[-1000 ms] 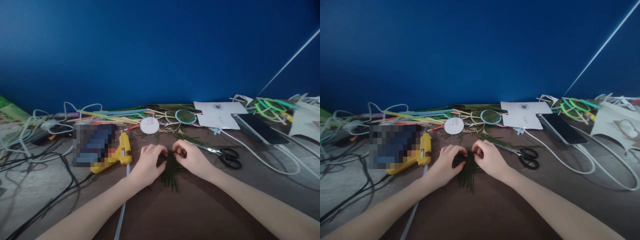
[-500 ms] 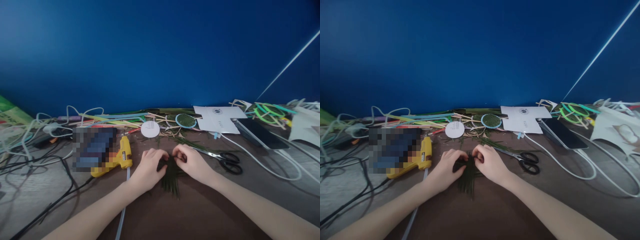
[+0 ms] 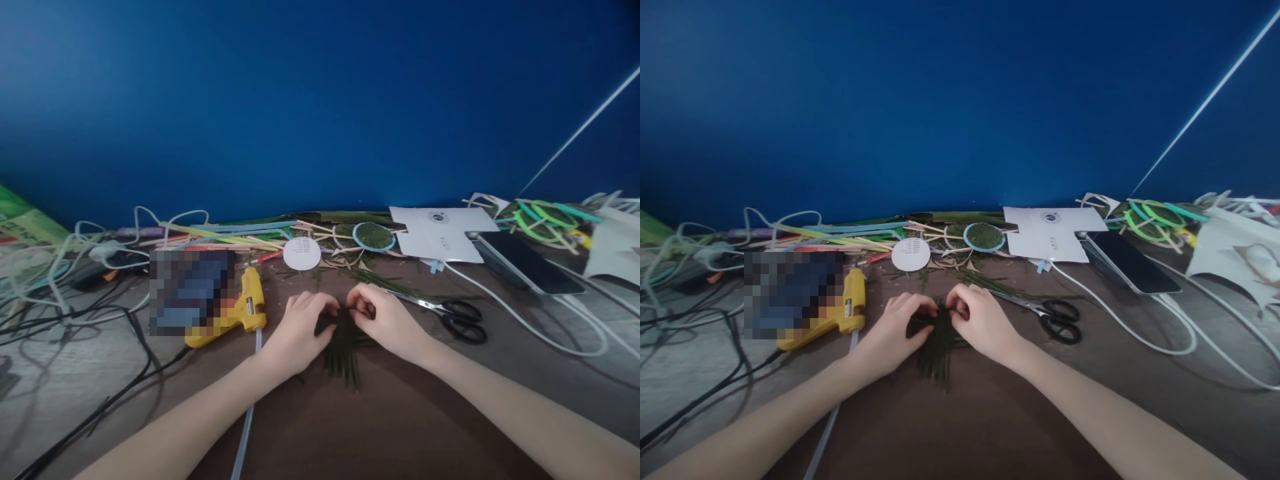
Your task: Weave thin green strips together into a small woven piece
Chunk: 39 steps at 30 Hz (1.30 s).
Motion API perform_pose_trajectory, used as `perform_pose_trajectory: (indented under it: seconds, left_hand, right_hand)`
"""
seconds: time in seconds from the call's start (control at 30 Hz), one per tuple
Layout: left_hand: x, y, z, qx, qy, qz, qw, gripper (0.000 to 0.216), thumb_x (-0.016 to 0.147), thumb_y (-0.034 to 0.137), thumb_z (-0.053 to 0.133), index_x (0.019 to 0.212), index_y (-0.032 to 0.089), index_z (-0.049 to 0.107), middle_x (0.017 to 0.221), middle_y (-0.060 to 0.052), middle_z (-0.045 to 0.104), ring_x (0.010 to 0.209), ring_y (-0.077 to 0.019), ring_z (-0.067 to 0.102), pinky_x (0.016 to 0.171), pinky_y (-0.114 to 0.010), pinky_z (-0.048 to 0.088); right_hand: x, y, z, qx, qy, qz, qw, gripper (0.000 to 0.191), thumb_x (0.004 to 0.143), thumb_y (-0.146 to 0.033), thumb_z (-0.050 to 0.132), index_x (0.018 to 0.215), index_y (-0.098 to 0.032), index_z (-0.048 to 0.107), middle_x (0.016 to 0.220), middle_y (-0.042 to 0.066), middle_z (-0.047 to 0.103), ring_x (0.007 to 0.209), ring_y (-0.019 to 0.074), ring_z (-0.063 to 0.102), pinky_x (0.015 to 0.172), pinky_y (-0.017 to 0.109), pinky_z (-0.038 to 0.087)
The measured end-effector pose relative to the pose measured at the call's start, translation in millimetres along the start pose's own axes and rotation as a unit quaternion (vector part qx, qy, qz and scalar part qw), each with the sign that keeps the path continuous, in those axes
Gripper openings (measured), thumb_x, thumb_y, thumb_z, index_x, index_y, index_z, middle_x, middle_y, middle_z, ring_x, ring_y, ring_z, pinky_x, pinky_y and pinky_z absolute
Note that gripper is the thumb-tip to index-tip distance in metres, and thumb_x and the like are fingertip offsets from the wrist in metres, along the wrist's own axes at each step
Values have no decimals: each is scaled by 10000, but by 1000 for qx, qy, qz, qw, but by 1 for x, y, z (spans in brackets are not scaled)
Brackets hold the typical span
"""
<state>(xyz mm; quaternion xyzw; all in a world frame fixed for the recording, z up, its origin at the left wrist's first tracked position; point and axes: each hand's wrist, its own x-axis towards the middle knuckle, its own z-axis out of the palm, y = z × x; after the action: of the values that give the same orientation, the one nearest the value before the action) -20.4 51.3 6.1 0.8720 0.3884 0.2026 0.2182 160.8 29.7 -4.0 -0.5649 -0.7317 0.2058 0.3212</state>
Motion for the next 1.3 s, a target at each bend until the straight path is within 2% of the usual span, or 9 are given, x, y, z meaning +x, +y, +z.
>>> perform_pose_trajectory:
  seconds: [0.37, 0.5, 0.6, 0.7, 0.8, 0.9, 1.13, 1.2, 1.3]
  left_hand:
    - [1, 3, -2, -28, -25, -6, 999, 235, 760, 61, 528, 932, 219, 514, 935, 8, 599, 927, -178, 529, 865, -357, 372]
    - [2, 4, -2, -19, -25, -8, 999, 234, 747, 58, 522, 919, 216, 511, 927, 6, 602, 922, -178, 538, 873, -365, 367]
    - [2, 4, -1, -7, -26, 2, 1000, 227, 751, 64, 516, 919, 216, 507, 926, 7, 604, 919, -177, 538, 870, -361, 363]
    - [3, 4, -1, 2, -31, 4, 999, 192, 768, 99, 530, 920, 215, 510, 922, 8, 602, 910, -178, 532, 857, -355, 362]
    - [4, 4, -2, 10, -37, -6, 999, 126, 793, 155, 543, 904, 210, 520, 888, 6, 594, 877, -179, 527, 827, -346, 367]
    - [4, 4, -2, 17, -38, -8, 999, 50, 819, 199, 531, 869, 203, 527, 850, 4, 580, 849, -178, 521, 801, -332, 368]
    - [4, 5, -2, 11, -34, -5, 999, 112, 873, 218, 452, 798, 196, 532, 769, 13, 565, 791, -165, 518, 751, -304, 362]
    - [5, 5, -2, 7, -28, -7, 1000, 117, 871, 194, 443, 802, 198, 537, 766, 14, 569, 789, -163, 523, 749, -302, 362]
    - [5, 5, -3, -4, -24, -4, 1000, 114, 864, 177, 446, 859, 209, 555, 828, 13, 598, 830, -162, 537, 781, -308, 361]
  right_hand:
    - [0, -1, -2, 20, 0, 20, 1000, 149, 693, -66, 523, 739, -202, 482, 595, -48, 450, 603, 121, 452, 603, 264, 359]
    - [-1, -2, -5, 87, 7, 26, 996, 103, 736, -106, 510, 765, -202, 487, 620, -42, 503, 598, 117, 484, 597, 262, 378]
    - [-3, -2, -9, 138, 20, 19, 990, 77, 788, -147, 486, 823, -199, 529, 720, -12, 570, 659, 123, 540, 622, 266, 407]
    - [-5, -2, -11, 121, 22, -15, 992, 76, 810, -203, 515, 825, -202, 590, 790, 17, 588, 753, 146, 556, 688, 290, 426]
    - [-6, -3, -13, 83, 10, -80, 993, 72, 812, -227, 557, 811, -208, 626, 795, 22, 621, 819, 162, 535, 760, 318, 415]
    - [-6, -4, -12, 64, -17, -135, 989, 110, 829, -203, 542, 888, -213, 635, 863, 22, 665, 875, 168, 521, 799, 338, 396]
    - [-7, -4, -12, 58, -61, -144, 986, 287, 857, -125, 426, 1022, -251, 624, 920, 27, 649, 894, 174, 514, 812, 354, 388]
    - [-6, -4, -12, 66, -50, -143, 986, 304, 844, -101, 416, 1024, -250, 611, 898, 24, 648, 884, 173, 517, 815, 355, 388]
    - [-5, -3, -11, 45, 18, -96, 994, 242, 804, -85, 439, 932, -224, 589, 861, 29, 629, 880, 187, 506, 807, 360, 384]
